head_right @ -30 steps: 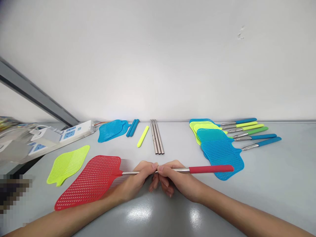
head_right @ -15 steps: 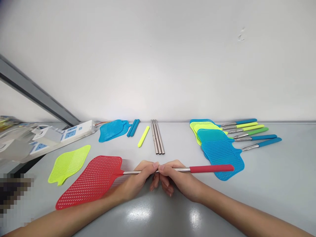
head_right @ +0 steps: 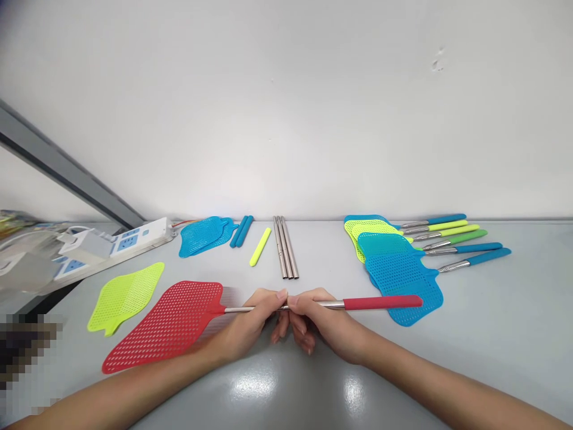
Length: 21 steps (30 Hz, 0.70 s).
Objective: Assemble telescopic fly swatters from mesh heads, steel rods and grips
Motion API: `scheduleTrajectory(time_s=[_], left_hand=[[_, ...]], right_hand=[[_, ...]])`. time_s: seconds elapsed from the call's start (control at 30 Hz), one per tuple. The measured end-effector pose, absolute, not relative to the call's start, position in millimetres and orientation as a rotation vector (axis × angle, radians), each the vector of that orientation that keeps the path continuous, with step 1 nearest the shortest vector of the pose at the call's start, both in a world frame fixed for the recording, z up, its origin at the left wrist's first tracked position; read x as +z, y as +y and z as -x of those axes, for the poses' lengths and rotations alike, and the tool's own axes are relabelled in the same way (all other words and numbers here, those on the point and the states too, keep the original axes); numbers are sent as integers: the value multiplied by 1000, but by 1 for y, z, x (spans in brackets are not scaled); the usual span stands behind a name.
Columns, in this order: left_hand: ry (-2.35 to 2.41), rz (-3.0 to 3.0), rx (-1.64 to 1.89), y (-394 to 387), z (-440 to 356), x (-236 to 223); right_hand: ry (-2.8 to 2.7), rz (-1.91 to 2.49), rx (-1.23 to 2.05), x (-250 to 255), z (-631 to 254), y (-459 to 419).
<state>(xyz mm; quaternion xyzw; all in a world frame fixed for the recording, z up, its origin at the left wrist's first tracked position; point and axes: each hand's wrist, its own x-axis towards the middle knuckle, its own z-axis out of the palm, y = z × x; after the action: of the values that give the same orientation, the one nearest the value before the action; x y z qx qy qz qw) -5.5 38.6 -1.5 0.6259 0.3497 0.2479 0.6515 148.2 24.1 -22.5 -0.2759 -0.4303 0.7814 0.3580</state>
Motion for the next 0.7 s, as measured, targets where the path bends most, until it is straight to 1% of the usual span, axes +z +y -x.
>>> scheduleTrajectory(time_s=[0.2, 0.4, 0.7], left_hand=[[673, -1280, 538, 52, 6, -7], [634, -1073, 524, 59, 7, -6], [667, -1072, 593, 73, 14, -6]], right_hand=[[-1056, 710, 2049, -18, -148, 31], [-1060, 801, 1960, -10, -144, 35], [-1109, 895, 1864, -4, -149, 44]])
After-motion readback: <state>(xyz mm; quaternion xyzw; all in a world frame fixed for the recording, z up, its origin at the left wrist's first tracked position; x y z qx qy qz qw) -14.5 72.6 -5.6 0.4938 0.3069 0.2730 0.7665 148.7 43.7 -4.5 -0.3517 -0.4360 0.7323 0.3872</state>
